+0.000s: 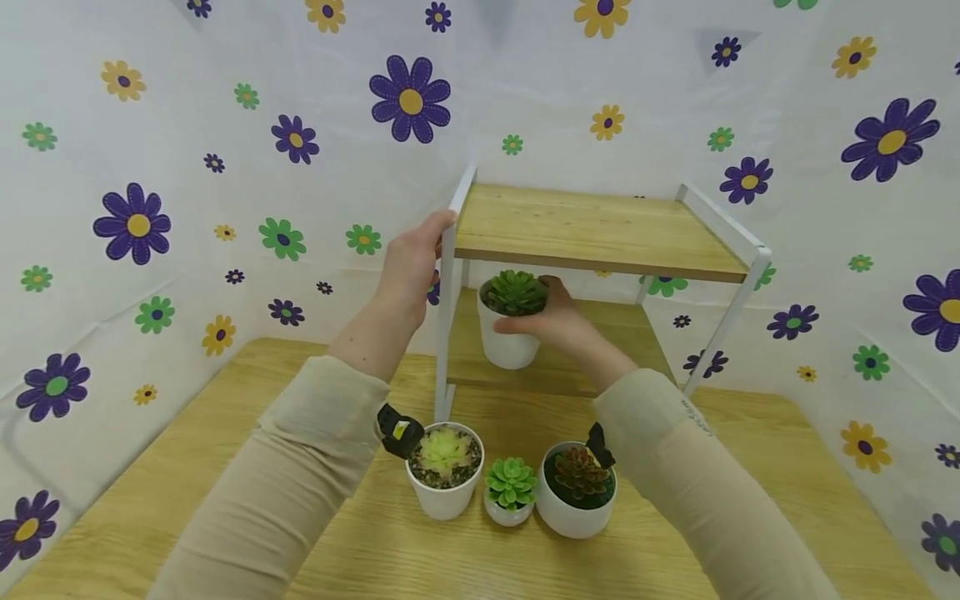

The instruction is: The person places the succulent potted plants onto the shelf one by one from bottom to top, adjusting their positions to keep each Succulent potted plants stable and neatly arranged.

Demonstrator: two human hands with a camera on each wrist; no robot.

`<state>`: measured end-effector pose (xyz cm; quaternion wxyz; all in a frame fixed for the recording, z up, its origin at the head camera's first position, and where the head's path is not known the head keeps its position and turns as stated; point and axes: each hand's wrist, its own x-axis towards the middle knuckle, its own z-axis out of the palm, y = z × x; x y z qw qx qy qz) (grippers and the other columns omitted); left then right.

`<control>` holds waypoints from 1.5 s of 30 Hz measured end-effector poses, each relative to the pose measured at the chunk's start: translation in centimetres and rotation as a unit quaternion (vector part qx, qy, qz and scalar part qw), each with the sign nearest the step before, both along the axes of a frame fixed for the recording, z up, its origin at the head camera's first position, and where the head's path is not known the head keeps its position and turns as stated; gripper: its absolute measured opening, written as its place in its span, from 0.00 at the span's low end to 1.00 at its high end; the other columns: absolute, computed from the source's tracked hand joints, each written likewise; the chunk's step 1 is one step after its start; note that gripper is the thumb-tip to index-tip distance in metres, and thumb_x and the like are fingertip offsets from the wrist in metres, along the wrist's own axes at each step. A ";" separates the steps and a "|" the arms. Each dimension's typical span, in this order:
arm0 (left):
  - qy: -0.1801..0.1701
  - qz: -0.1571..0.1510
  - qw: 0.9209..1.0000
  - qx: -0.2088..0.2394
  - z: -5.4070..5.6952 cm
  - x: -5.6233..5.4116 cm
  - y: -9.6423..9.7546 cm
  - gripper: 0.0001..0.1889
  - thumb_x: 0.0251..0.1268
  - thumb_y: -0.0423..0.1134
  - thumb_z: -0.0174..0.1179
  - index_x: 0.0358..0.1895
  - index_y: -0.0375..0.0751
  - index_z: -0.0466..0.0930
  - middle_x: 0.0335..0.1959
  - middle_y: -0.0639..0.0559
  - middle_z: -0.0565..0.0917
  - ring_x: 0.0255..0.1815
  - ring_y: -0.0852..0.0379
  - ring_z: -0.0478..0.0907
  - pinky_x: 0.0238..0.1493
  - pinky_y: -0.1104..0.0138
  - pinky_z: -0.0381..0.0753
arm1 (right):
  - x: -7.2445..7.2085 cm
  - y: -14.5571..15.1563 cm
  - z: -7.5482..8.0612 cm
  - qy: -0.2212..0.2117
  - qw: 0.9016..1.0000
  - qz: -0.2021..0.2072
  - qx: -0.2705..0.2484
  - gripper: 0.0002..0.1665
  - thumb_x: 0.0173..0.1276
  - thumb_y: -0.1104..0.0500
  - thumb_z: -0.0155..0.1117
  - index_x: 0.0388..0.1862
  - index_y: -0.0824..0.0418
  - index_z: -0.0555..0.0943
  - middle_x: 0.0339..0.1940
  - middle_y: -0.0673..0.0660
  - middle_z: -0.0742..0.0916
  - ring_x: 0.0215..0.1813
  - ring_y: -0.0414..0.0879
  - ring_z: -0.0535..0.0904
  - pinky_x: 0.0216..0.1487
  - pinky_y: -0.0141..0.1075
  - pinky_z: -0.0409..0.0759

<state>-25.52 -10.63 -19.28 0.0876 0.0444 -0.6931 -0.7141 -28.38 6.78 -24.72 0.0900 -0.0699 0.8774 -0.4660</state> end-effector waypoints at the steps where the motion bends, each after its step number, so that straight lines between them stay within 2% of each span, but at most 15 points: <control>1: 0.002 -0.002 1.000 0.000 0.0 0.0 0.1 0.21 0.63 0.54 0.51 0.49 0.42 0.79 0.60 0.54 0.75 0.59 0.57 0.68 0.61 0.61 0.64 | 0.1 0.1 0.0 -0.004 1.000 0.000 -0.006 0.63 0.55 0.46 0.69 0.75 0.58 0.38 0.76 0.61 0.53 0.75 0.56 0.52 0.70 0.52 0.59; 9: 0.007 -0.006 1.000 -0.002 0.0 -0.2 0.4 0.24 0.63 0.55 0.51 0.54 0.42 0.78 0.64 0.53 0.73 0.64 0.56 0.67 0.67 0.60 0.62 | 0.8 0.9 0.0 -0.032 0.999 -0.002 -0.011 0.64 0.59 0.45 0.65 0.75 0.58 0.30 0.77 0.62 0.45 0.77 0.57 0.45 0.72 0.52 0.55; 13: 0.001 -0.008 1.000 0.002 0.1 -0.2 0.6 0.24 0.62 0.55 0.51 0.55 0.43 0.77 0.64 0.53 0.73 0.62 0.55 0.67 0.65 0.60 0.63 | 1.8 1.7 -0.1 -0.036 0.999 0.002 -0.012 0.60 0.64 0.41 0.58 0.75 0.59 0.29 0.77 0.64 0.49 0.76 0.58 0.50 0.72 0.51 0.57; 17: -0.004 -0.007 1.000 0.003 0.1 -0.2 0.7 0.25 0.62 0.55 0.52 0.57 0.44 0.76 0.64 0.52 0.72 0.61 0.54 0.67 0.65 0.60 0.64 | 3.2 2.7 -0.2 -0.039 0.998 0.018 -0.039 0.52 0.70 0.40 0.47 0.74 0.62 0.30 0.74 0.69 0.55 0.72 0.62 0.59 0.71 0.52 0.59; 21: -0.009 -0.004 1.000 -0.002 0.1 -0.2 0.6 0.26 0.62 0.55 0.52 0.58 0.45 0.75 0.64 0.52 0.72 0.62 0.55 0.67 0.66 0.60 0.63 | 4.8 4.0 -0.6 -0.036 0.997 0.038 -0.051 0.47 0.74 0.41 0.40 0.74 0.65 0.32 0.73 0.71 0.56 0.70 0.66 0.61 0.70 0.54 0.58; 27: -0.010 0.010 1.000 -0.011 0.0 -0.3 0.3 0.26 0.61 0.56 0.51 0.57 0.43 0.75 0.62 0.52 0.73 0.53 0.56 0.66 0.55 0.64 0.65 | 7.7 6.8 -2.0 -0.030 0.997 0.065 -0.028 0.43 0.75 0.41 0.36 0.74 0.65 0.38 0.73 0.71 0.55 0.69 0.67 0.62 0.70 0.56 0.57; 30: -0.010 0.011 1.000 -0.015 -0.1 -0.3 0.1 0.27 0.61 0.56 0.51 0.58 0.43 0.74 0.61 0.52 0.73 0.51 0.57 0.65 0.52 0.65 0.64 | 8.6 8.0 -2.9 -0.026 0.997 0.068 -0.029 0.42 0.75 0.41 0.36 0.74 0.64 0.39 0.73 0.72 0.55 0.69 0.67 0.61 0.70 0.56 0.56; 35: -0.009 0.012 1.000 -0.026 0.0 -0.2 0.1 0.27 0.62 0.56 0.50 0.60 0.44 0.73 0.63 0.53 0.72 0.54 0.56 0.66 0.56 0.62 0.65 | 9.7 9.9 -4.8 -0.015 0.998 0.056 -0.011 0.41 0.75 0.42 0.39 0.74 0.65 0.43 0.70 0.71 0.61 0.67 0.68 0.64 0.67 0.59 0.59; 42: -0.015 0.014 1.000 -0.015 0.0 -0.1 0.3 0.28 0.62 0.56 0.50 0.60 0.43 0.74 0.63 0.52 0.71 0.55 0.56 0.64 0.61 0.61 0.64 | 10.1 11.5 -8.2 -0.006 0.999 0.038 0.030 0.44 0.69 0.45 0.53 0.71 0.69 0.50 0.68 0.71 0.64 0.69 0.66 0.61 0.64 0.58 0.65; 45: -0.013 0.010 1.000 -0.014 0.0 -0.2 0.4 0.28 0.62 0.56 0.50 0.60 0.43 0.73 0.64 0.52 0.71 0.58 0.56 0.64 0.64 0.60 0.63 | 10.0 12.0 -9.4 -0.007 0.999 0.040 0.027 0.48 0.65 0.45 0.59 0.71 0.70 0.50 0.68 0.72 0.64 0.70 0.67 0.59 0.64 0.58 0.65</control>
